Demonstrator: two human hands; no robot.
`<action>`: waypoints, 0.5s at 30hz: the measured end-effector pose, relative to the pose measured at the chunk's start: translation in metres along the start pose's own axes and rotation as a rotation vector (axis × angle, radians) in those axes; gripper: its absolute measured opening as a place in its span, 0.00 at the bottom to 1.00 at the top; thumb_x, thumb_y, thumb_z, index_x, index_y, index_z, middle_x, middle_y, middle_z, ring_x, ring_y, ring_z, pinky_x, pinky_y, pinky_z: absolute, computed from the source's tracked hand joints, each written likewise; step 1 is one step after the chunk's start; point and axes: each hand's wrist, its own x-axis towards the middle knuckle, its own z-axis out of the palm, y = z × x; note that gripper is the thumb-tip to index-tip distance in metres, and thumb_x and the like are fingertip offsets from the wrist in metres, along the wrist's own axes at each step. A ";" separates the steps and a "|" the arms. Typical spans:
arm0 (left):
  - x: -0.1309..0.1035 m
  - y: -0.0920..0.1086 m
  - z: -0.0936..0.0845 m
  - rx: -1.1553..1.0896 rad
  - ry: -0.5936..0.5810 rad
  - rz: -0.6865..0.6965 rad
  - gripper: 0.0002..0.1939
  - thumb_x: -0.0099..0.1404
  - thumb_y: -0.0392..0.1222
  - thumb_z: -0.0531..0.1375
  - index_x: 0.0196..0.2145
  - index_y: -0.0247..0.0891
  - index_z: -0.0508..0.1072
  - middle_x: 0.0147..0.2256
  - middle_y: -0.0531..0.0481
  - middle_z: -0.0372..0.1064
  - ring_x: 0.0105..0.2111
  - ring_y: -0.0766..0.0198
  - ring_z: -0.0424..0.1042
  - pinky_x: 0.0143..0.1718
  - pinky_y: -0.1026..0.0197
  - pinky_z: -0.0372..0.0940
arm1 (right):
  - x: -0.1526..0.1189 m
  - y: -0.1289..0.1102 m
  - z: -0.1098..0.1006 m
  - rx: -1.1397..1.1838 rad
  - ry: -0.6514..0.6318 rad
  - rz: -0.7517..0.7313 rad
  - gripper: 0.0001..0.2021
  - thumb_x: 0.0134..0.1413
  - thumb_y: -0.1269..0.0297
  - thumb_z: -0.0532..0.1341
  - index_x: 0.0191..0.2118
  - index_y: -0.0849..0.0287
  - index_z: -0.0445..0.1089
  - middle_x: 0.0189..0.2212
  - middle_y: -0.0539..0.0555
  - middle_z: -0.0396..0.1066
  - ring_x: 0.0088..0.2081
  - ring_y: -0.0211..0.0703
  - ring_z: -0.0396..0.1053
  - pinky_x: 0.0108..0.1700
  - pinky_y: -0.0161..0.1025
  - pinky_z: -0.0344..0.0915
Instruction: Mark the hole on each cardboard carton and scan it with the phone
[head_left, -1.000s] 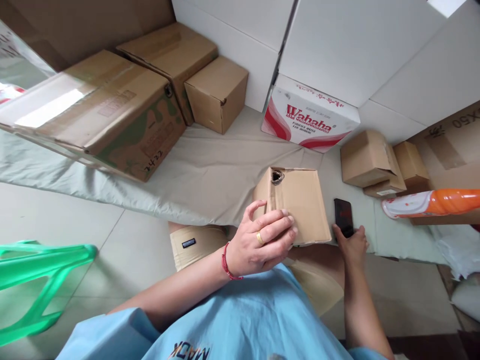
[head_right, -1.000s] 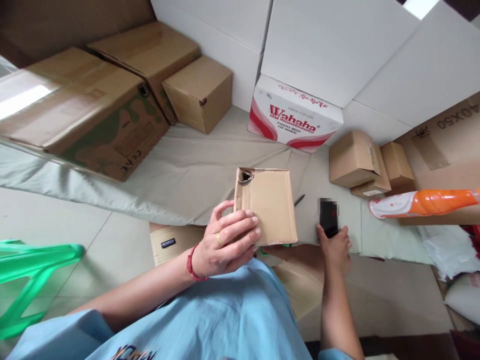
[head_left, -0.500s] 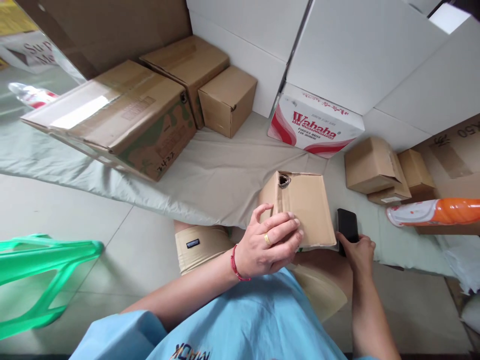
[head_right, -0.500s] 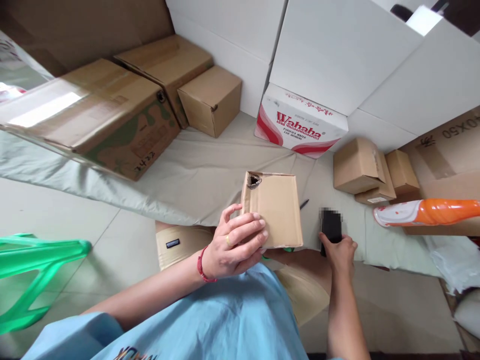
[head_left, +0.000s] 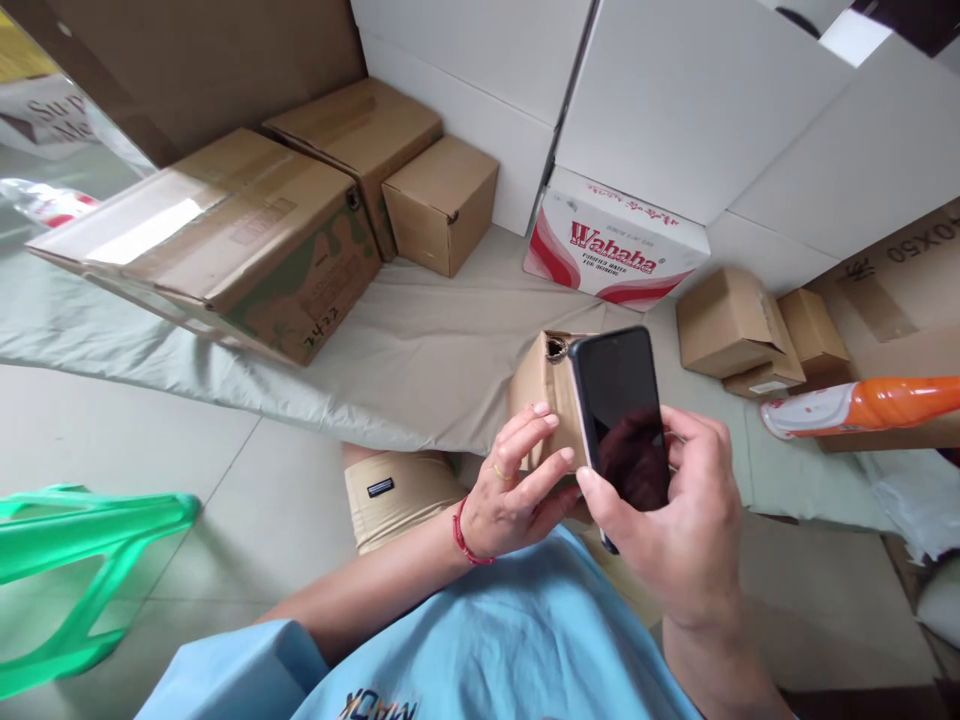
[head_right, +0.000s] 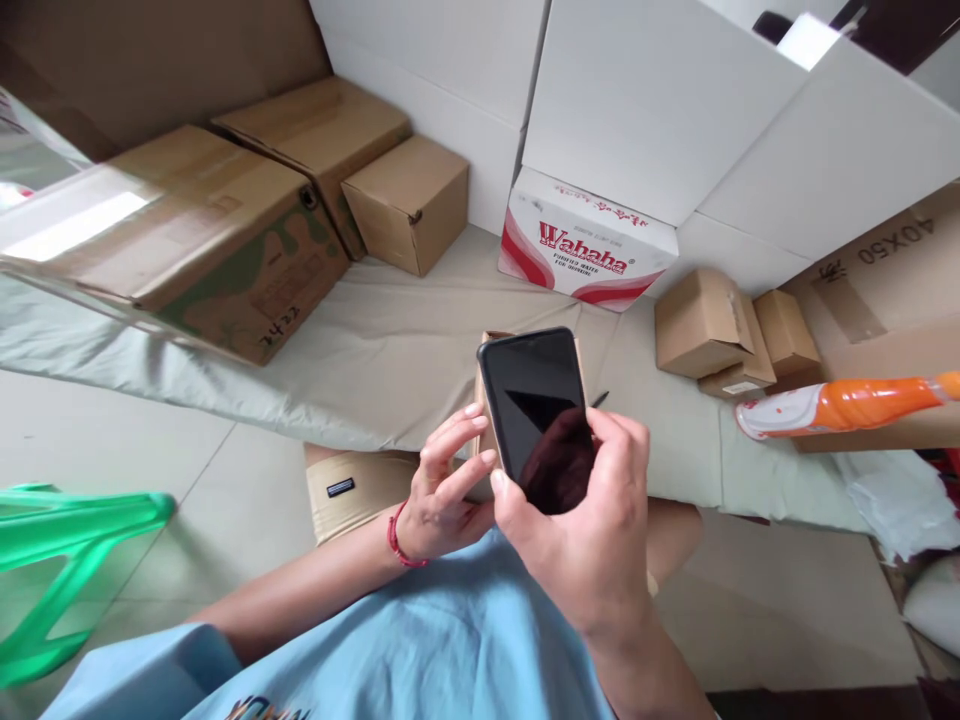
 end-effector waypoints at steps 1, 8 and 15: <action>-0.002 0.000 -0.002 -0.001 0.004 -0.008 0.26 0.76 0.41 0.65 0.67 0.38 0.67 0.63 0.33 0.68 0.71 0.43 0.67 0.67 0.39 0.73 | 0.002 -0.003 0.004 -0.021 0.019 -0.011 0.30 0.58 0.42 0.71 0.59 0.52 0.68 0.51 0.61 0.70 0.50 0.57 0.75 0.51 0.58 0.79; -0.006 0.001 -0.004 0.021 -0.007 -0.034 0.28 0.75 0.39 0.66 0.69 0.40 0.65 0.61 0.34 0.67 0.70 0.42 0.68 0.66 0.36 0.75 | 0.005 -0.003 0.013 -0.103 0.055 -0.045 0.31 0.62 0.38 0.68 0.60 0.54 0.65 0.52 0.62 0.68 0.53 0.58 0.73 0.51 0.58 0.79; -0.010 0.000 -0.002 0.014 0.010 -0.053 0.30 0.75 0.41 0.65 0.71 0.44 0.64 0.61 0.36 0.67 0.69 0.42 0.69 0.65 0.36 0.75 | -0.004 0.000 0.007 -0.004 0.015 0.036 0.34 0.57 0.39 0.71 0.61 0.53 0.68 0.53 0.63 0.70 0.50 0.58 0.76 0.48 0.57 0.80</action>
